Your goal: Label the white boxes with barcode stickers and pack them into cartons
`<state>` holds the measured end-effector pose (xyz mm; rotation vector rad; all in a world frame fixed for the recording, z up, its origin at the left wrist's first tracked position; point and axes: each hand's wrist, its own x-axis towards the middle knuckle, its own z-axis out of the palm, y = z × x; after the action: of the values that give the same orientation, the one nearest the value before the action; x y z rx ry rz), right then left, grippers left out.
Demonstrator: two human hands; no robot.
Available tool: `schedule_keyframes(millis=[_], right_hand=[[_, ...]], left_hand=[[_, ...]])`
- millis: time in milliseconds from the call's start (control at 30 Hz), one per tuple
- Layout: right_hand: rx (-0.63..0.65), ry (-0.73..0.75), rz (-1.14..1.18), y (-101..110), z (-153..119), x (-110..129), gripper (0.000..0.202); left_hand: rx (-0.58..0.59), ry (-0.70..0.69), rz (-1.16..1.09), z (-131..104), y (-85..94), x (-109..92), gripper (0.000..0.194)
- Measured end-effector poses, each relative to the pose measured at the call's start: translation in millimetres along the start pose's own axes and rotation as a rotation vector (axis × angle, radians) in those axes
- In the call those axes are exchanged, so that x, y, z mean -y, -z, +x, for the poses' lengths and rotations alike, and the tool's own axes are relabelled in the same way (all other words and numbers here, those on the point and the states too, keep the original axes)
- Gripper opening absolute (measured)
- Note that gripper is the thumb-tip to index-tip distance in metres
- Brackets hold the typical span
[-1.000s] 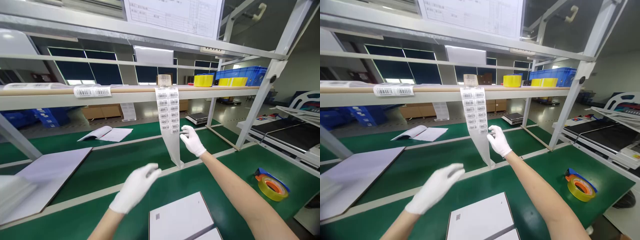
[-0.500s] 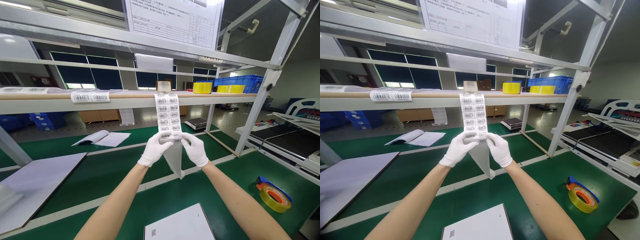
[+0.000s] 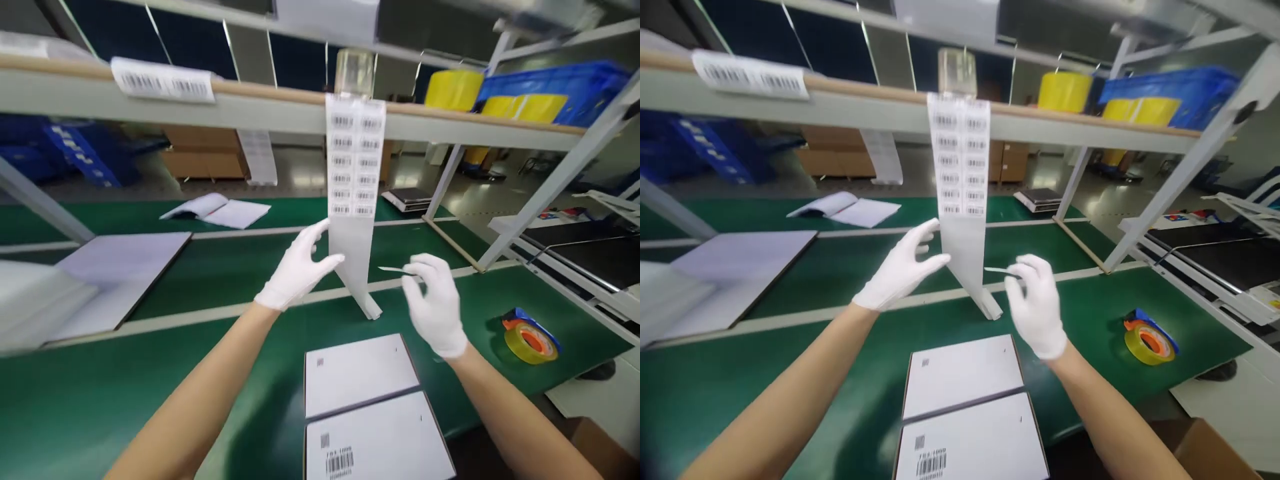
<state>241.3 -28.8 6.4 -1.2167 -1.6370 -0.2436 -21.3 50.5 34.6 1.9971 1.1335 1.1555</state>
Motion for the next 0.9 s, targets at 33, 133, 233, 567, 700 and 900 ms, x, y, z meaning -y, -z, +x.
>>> schedule_keyframes(millis=[33, 133, 233, 567, 700, 900], right_hand=[[0.088, -0.093, 0.002, 13.3, -17.7, 0.2, 0.015], [0.352, -0.418, 0.003, 47.7, -59.2, 1.1, 0.017], [0.564, -0.567, 0.04, 64.8, -73.6, 15.4, 0.02], [1.131, -0.611, 0.065, 19.5, -42.0, 92.8, 0.025], [1.222, -0.635, 0.105, -4.6, -42.9, 100.2, 0.021], [1.235, -0.612, 0.038, -20.5, -48.8, 103.5, 0.022]], left_hand=[[0.069, 0.07, -0.038, -25.4, -0.8, 11.1, 0.077], [0.405, 0.308, -0.276, -104.8, -9.9, 37.2, 0.081], [0.507, 0.461, -0.446, -158.6, -20.6, 45.6, 0.079], [0.49, 0.676, -0.63, -179.7, -15.9, 30.3, 0.076], [0.495, 0.674, -0.583, -183.4, -16.2, 34.7, 0.078], [0.506, 0.659, -0.547, -185.7, -17.4, 42.1, 0.085]])
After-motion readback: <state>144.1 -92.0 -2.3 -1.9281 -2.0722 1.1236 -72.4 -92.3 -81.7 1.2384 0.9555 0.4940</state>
